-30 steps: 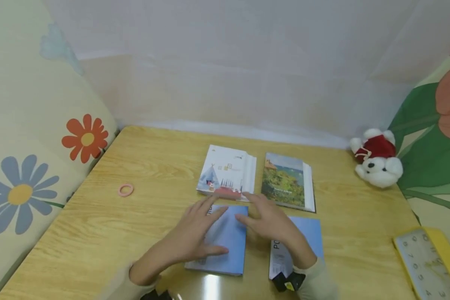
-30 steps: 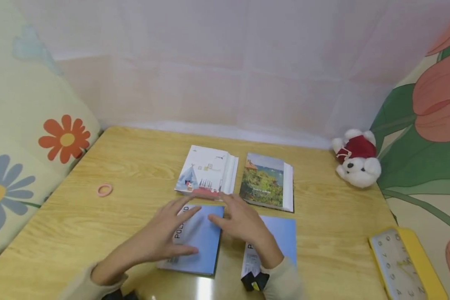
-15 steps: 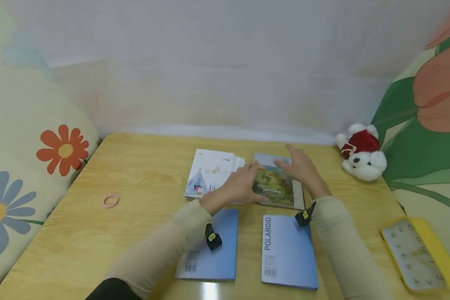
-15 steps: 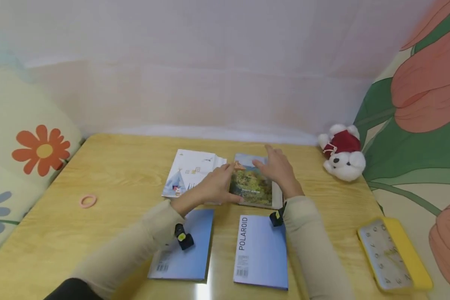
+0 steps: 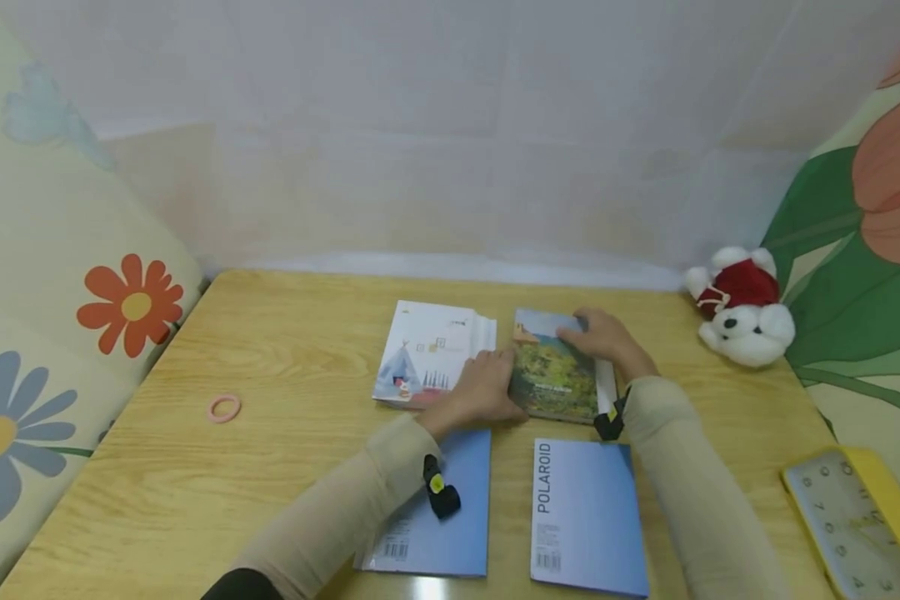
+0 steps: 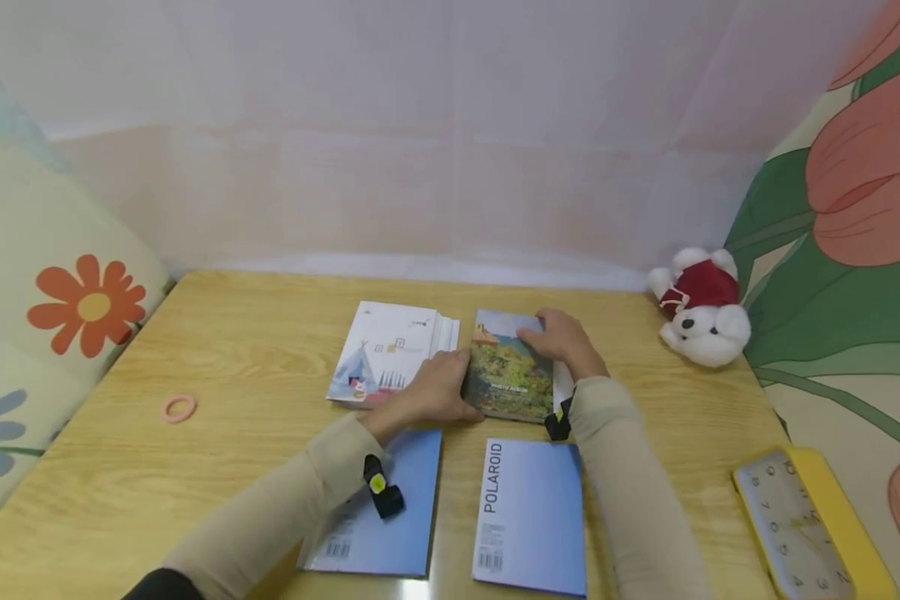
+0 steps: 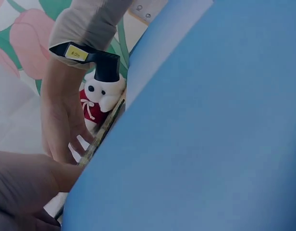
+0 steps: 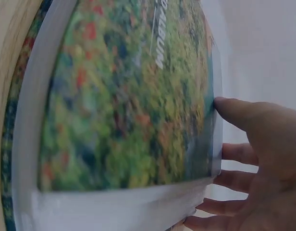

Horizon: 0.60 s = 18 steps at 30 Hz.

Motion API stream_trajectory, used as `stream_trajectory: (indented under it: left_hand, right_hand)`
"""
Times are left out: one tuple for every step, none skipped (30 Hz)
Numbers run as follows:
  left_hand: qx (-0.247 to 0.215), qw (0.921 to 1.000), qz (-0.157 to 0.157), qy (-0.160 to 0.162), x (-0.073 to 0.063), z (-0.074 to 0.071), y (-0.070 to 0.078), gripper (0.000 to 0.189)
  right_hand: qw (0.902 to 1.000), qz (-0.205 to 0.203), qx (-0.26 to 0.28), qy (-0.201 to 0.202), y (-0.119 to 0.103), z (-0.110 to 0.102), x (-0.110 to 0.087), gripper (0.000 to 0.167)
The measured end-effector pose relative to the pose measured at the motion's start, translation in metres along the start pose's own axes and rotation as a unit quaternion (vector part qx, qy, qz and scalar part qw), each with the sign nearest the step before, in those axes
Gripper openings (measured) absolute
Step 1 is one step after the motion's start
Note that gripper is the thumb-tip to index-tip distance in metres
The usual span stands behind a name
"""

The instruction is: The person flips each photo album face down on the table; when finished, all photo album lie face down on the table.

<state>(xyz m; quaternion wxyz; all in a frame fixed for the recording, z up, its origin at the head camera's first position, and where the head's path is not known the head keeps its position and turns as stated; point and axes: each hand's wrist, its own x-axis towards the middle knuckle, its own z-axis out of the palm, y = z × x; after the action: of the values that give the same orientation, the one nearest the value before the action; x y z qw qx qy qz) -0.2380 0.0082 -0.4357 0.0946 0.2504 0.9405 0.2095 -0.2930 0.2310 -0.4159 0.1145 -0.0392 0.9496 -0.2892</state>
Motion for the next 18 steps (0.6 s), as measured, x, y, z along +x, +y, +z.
stream_trajectory:
  left_hand:
    - [-0.021, 0.9998, 0.006, 0.001, 0.0, 0.0, 0.0, 0.085]
    - [-0.044, 0.999, 0.013, 0.002, 0.0, -0.001, 0.0, 0.084]
    - [-0.067, 0.9975, 0.021, 0.002, -0.001, -0.002, -0.001, 0.084]
    - [-0.097, 0.9948, 0.03, 0.003, -0.002, -0.003, -0.001, 0.085]
    - [-0.127, 0.9912, 0.034, 0.003, -0.004, -0.005, -0.001, 0.087]
    - [-0.151, 0.9876, 0.041, 0.005, -0.005, -0.007, -0.001, 0.089]
    - [-0.171, 0.9843, 0.044, 0.01, -0.007, -0.01, -0.001, 0.09]
    - [-0.185, 0.9815, 0.046, 0.015, -0.009, -0.013, 0.0, 0.092]
    - [-0.199, 0.9784, 0.05, 0.023, -0.01, -0.017, 0.0, 0.094]
    - [-0.214, 0.9748, 0.056, 0.029, -0.011, -0.021, 0.002, 0.095]
    - [-0.224, 0.9722, 0.059, 0.035, -0.012, -0.025, 0.003, 0.096]
    - [-0.229, 0.9701, 0.068, 0.04, -0.013, -0.029, 0.005, 0.096]
    - [-0.234, 0.9686, 0.073, 0.042, -0.014, -0.032, 0.007, 0.097]
    - [-0.236, 0.9675, 0.081, 0.043, -0.014, -0.036, 0.01, 0.098]
    - [-0.235, 0.9671, 0.088, 0.043, -0.014, -0.039, 0.013, 0.098]
    - [-0.232, 0.9674, 0.092, 0.042, -0.015, -0.042, 0.016, 0.099]
    - [-0.227, 0.9685, 0.094, 0.04, -0.015, -0.046, 0.019, 0.099]
    - [-0.221, 0.9695, 0.098, 0.04, -0.016, -0.049, 0.022, 0.1]
  right_hand:
    - [1.0, 0.005, 0.007, 0.002, -0.001, 0.0, 0.0, 0.068]
    - [0.9999, 0.009, 0.014, 0.004, -0.001, 0.0, 0.0, 0.069]
    - [0.9996, 0.014, 0.025, 0.007, -0.002, 0.0, 0.0, 0.071]
    - [0.999, 0.016, 0.04, 0.007, -0.004, 0.001, 0.0, 0.072]
    - [0.9983, 0.018, 0.055, 0.007, -0.006, 0.002, 0.001, 0.073]
    - [0.9974, 0.02, 0.068, 0.009, -0.008, 0.003, 0.001, 0.073]
    - [0.9962, 0.02, 0.085, 0.01, -0.01, 0.004, 0.001, 0.073]
    - [0.9947, 0.018, 0.101, 0.012, -0.012, 0.005, 0.002, 0.073]
    - [0.9926, 0.015, 0.12, 0.013, -0.014, 0.006, 0.002, 0.073]
    - [0.9901, 0.013, 0.139, 0.013, -0.016, 0.007, 0.002, 0.071]
    - [0.9876, 0.011, 0.156, 0.015, -0.019, 0.008, 0.002, 0.071]
    - [0.9843, 0.007, 0.176, 0.014, -0.021, 0.008, 0.002, 0.071]
    - [0.9811, 0.001, 0.193, 0.011, -0.024, 0.008, 0.001, 0.072]
    - [0.9775, -0.003, 0.211, 0.009, -0.027, 0.008, 0.001, 0.073]
    - [0.9734, -0.004, 0.229, 0.006, -0.03, 0.007, 0.0, 0.075]
    - [0.9701, -0.007, 0.243, 0.004, -0.033, 0.006, -0.001, 0.076]
    - [0.9672, -0.013, 0.254, 0.003, -0.037, 0.005, -0.002, 0.078]
    - [0.9644, -0.02, 0.264, 0.0, -0.04, 0.003, -0.004, 0.08]
